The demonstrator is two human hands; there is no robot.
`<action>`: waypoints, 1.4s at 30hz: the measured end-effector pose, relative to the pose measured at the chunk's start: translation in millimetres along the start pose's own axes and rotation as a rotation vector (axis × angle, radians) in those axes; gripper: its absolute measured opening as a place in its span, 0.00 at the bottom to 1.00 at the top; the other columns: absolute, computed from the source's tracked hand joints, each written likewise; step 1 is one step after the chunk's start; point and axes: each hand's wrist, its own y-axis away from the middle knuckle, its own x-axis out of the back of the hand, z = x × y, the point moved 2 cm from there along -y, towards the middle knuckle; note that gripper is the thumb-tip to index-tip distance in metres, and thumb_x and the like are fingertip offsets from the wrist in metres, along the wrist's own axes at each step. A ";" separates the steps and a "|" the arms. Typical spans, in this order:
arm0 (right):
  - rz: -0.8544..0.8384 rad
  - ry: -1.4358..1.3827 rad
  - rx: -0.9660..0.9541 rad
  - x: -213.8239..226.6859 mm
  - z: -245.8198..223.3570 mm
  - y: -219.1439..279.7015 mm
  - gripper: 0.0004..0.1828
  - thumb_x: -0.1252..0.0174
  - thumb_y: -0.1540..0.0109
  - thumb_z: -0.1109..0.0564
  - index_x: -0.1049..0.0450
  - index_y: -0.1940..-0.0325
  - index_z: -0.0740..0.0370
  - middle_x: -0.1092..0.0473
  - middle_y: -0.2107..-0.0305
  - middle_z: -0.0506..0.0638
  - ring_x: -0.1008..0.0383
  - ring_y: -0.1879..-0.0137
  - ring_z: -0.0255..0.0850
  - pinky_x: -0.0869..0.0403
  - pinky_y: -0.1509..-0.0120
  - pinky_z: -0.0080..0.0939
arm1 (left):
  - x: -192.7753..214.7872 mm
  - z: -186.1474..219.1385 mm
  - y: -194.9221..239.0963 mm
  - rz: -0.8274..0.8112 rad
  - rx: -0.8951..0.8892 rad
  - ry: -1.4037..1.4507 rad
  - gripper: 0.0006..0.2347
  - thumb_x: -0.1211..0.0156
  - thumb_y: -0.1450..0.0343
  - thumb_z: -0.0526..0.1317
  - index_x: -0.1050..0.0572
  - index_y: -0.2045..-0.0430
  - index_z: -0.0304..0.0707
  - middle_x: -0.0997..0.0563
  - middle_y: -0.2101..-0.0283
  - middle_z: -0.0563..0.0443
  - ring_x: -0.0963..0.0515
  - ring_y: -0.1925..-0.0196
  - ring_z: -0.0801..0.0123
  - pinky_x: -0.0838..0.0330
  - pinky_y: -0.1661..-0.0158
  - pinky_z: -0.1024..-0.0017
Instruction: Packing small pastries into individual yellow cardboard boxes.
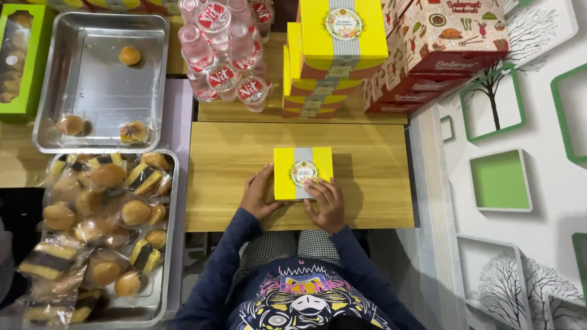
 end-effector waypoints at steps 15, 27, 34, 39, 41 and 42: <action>-0.017 -0.012 -0.004 -1.8 3.1 2.3 0.17 0.42 0.38 0.46 0.23 0.46 0.48 0.25 0.49 0.43 0.28 0.40 0.47 0.37 0.27 0.56 | -1.0 -1.8 2.4 -0.011 0.003 -0.025 0.48 0.25 0.40 0.53 0.51 0.25 0.50 0.43 0.24 0.51 0.46 0.23 0.57 0.55 0.30 0.48; -0.062 -0.121 -0.036 4.6 4.1 4.1 0.16 0.38 0.39 0.49 0.21 0.48 0.49 0.25 0.49 0.43 0.29 0.39 0.49 0.39 0.28 0.57 | -6.6 4.7 12.4 0.103 -0.201 -0.047 0.58 0.23 0.47 0.66 0.55 0.25 0.49 0.51 0.22 0.41 0.51 0.22 0.48 0.56 0.31 0.43; -0.095 -0.168 0.053 4.2 -16.4 -9.8 0.14 0.35 0.41 0.50 0.19 0.51 0.48 0.23 0.51 0.42 0.26 0.42 0.47 0.34 0.31 0.54 | -5.1 1.6 7.2 0.229 -0.272 0.040 0.65 0.21 0.54 0.68 0.62 0.26 0.49 0.57 0.23 0.30 0.56 0.24 0.29 0.58 0.31 0.37; -0.113 -0.194 0.035 5.7 -23.3 -15.9 0.17 0.34 0.40 0.44 0.20 0.50 0.49 0.24 0.50 0.45 0.28 0.42 0.47 0.35 0.33 0.56 | -10.6 -17.8 9.8 0.207 -0.252 0.038 0.57 0.26 0.46 0.63 0.60 0.26 0.48 0.57 0.24 0.25 0.52 0.26 0.22 0.51 0.35 0.33; -0.125 -0.170 0.048 8.5 -26.6 -17.5 0.18 0.34 0.40 0.45 0.21 0.47 0.49 0.25 0.50 0.44 0.28 0.42 0.46 0.35 0.32 0.54 | -8.2 -12.6 11.8 0.194 -0.237 0.035 0.56 0.26 0.45 0.61 0.59 0.26 0.49 0.57 0.24 0.24 0.51 0.26 0.22 0.50 0.35 0.33; -0.132 -0.137 0.067 9.3 -25.5 -21.7 0.19 0.34 0.39 0.46 0.21 0.45 0.49 0.25 0.49 0.44 0.29 0.42 0.45 0.35 0.32 0.53 | -6.6 -9.8 7.7 0.184 -0.233 0.035 0.55 0.25 0.45 0.60 0.57 0.26 0.50 0.57 0.25 0.23 0.50 0.27 0.22 0.48 0.36 0.33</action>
